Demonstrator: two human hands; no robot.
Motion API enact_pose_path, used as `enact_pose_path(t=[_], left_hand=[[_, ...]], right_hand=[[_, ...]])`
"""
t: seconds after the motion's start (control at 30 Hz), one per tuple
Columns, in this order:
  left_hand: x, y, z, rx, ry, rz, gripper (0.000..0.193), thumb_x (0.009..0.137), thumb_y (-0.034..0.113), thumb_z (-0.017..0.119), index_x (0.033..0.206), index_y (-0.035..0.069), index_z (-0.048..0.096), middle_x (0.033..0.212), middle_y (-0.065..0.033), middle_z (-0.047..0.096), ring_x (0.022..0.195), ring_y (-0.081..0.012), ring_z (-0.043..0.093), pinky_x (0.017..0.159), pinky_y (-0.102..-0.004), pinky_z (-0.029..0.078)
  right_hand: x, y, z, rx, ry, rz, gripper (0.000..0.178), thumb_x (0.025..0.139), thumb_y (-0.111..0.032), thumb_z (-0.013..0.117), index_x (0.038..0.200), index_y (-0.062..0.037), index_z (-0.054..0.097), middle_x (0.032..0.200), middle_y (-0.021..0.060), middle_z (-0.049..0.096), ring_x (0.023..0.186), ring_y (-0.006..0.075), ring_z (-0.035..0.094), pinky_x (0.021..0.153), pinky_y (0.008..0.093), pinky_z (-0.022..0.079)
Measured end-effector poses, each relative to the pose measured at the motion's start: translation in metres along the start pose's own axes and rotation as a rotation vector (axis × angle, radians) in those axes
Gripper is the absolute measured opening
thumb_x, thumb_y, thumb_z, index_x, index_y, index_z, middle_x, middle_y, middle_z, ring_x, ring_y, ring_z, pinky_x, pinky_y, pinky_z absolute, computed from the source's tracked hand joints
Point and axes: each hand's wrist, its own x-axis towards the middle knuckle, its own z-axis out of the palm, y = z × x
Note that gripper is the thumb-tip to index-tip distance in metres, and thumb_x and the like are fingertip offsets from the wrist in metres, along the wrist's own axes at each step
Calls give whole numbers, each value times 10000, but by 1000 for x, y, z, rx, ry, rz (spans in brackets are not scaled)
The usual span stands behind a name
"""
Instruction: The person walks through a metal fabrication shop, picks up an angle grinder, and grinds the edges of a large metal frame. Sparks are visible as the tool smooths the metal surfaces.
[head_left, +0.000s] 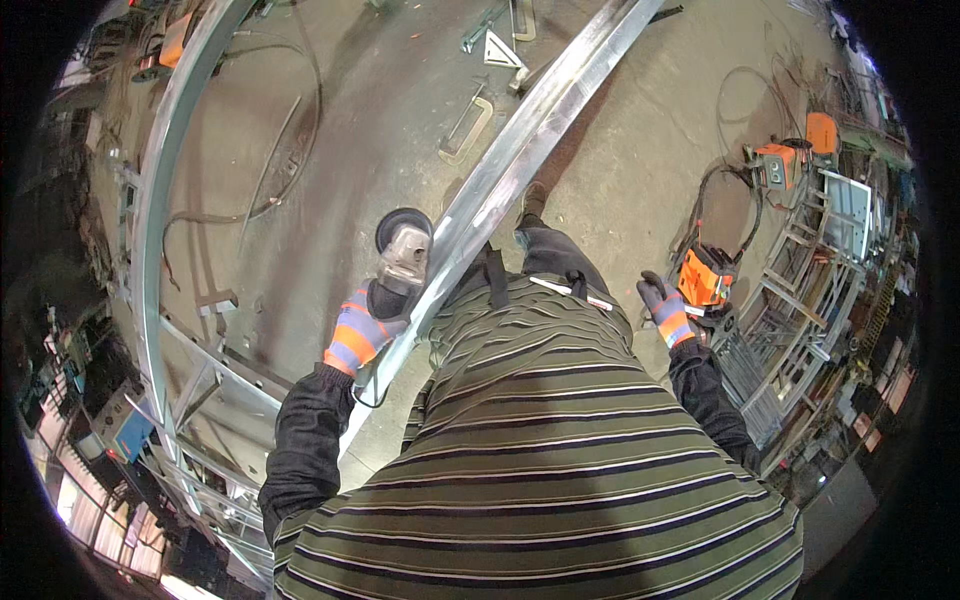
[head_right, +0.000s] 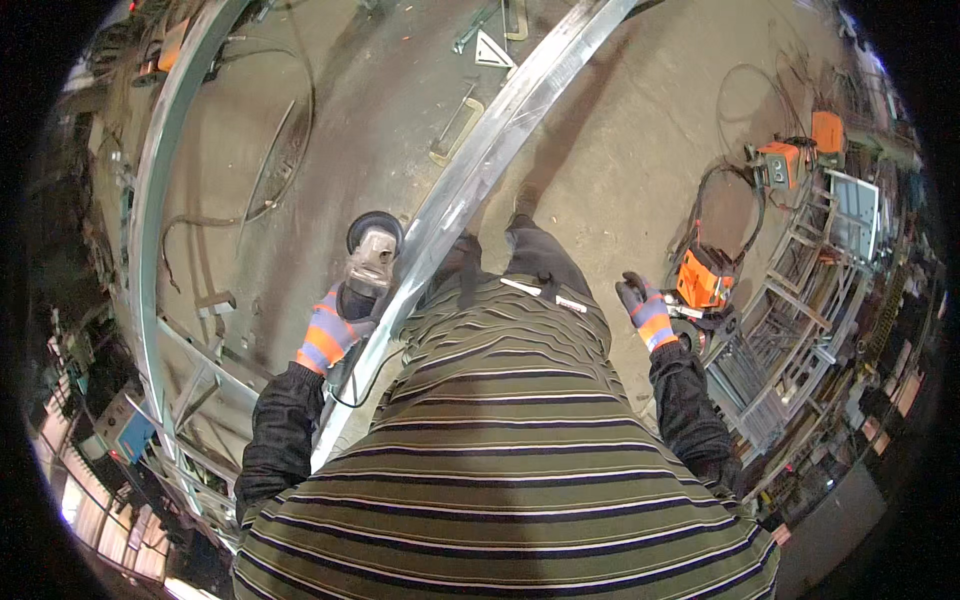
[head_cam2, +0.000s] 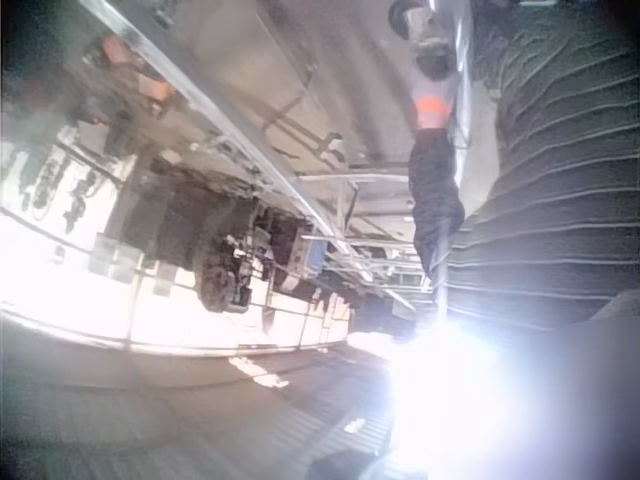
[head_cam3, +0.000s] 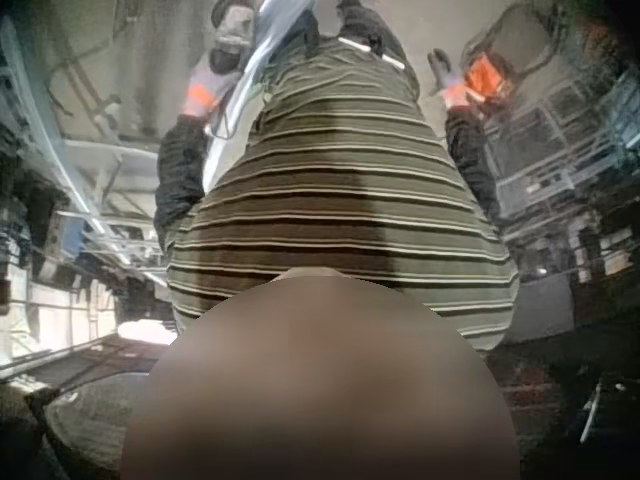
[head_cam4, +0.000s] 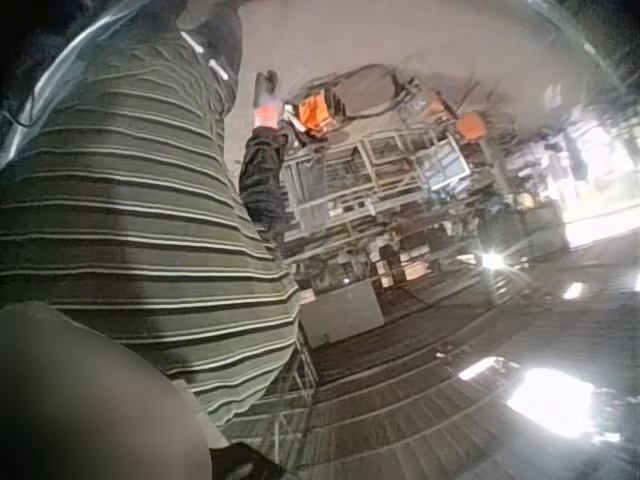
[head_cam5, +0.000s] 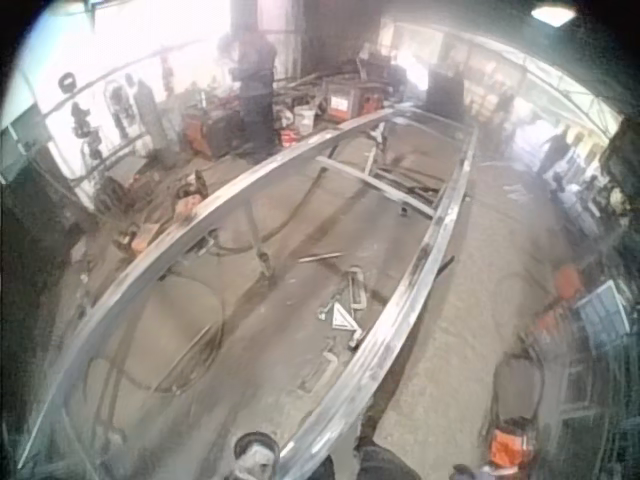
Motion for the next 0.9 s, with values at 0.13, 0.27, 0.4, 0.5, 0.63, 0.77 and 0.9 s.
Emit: enact_pose_path(t=[0.13, 0.27, 0.4, 0.5, 0.63, 0.77, 0.9], left_hand=[[13, 3, 4, 134, -97, 46, 652, 665, 247, 896, 1201, 2, 617, 1046, -190, 741, 996, -301, 727, 886, -393, 561], [30, 2, 8, 109, -136, 18, 696, 656, 287, 898, 1234, 15, 622, 1074, -198, 741, 1019, -321, 725, 891, -401, 562], [58, 14, 9, 146, -140, 86, 700, 663, 338, 890, 1225, 15, 626, 1065, -211, 740, 1018, -339, 723, 886, -406, 564], [89, 37, 14, 154, -176, 152, 615, 676, 315, 871, 1168, 13, 658, 1069, -218, 736, 1006, -355, 719, 884, -413, 560], [138, 81, 22, 211, -219, 248, 547, 686, 281, 847, 1129, 8, 678, 1033, -223, 737, 992, -358, 719, 873, -414, 556], [190, 135, 37, 171, -163, 338, 508, 694, 254, 839, 1115, 13, 689, 1003, -198, 749, 944, -311, 729, 841, -400, 562], [231, 173, 48, 242, -120, 296, 562, 698, 242, 857, 1173, 7, 671, 1031, -194, 751, 935, -270, 726, 856, -374, 560]], right_hand=[[-17, 45, 28, 405, -41, 106, 404, 934, -240, 755, 1264, -25, 664, 1082, 130, 739, 1003, 189, 700, 914, 294, 524], [-30, 34, 35, 166, -27, 150, 403, 929, -255, 760, 1259, -41, 673, 1088, 130, 741, 1010, 199, 702, 929, 300, 525], [-32, 16, 36, 215, 3, 108, 412, 932, -267, 753, 1267, -42, 670, 1099, 129, 743, 1014, 208, 707, 928, 317, 532], [-27, 21, 40, 174, 16, 70, 413, 937, -267, 745, 1276, -45, 665, 1103, 126, 746, 1028, 212, 711, 919, 328, 540], [-17, 38, 44, 193, 35, 64, 419, 943, -263, 737, 1294, -49, 654, 1105, 126, 751, 1040, 208, 715, 907, 331, 548], [0, 40, 39, 248, 3, 61, 436, 949, -269, 728, 1306, -36, 637, 1108, 129, 749, 1030, 199, 714, 903, 331, 548], [33, 34, 18, 309, -50, 90, 428, 942, -265, 728, 1297, -42, 641, 1102, 141, 747, 1017, 209, 716, 899, 335, 549]])
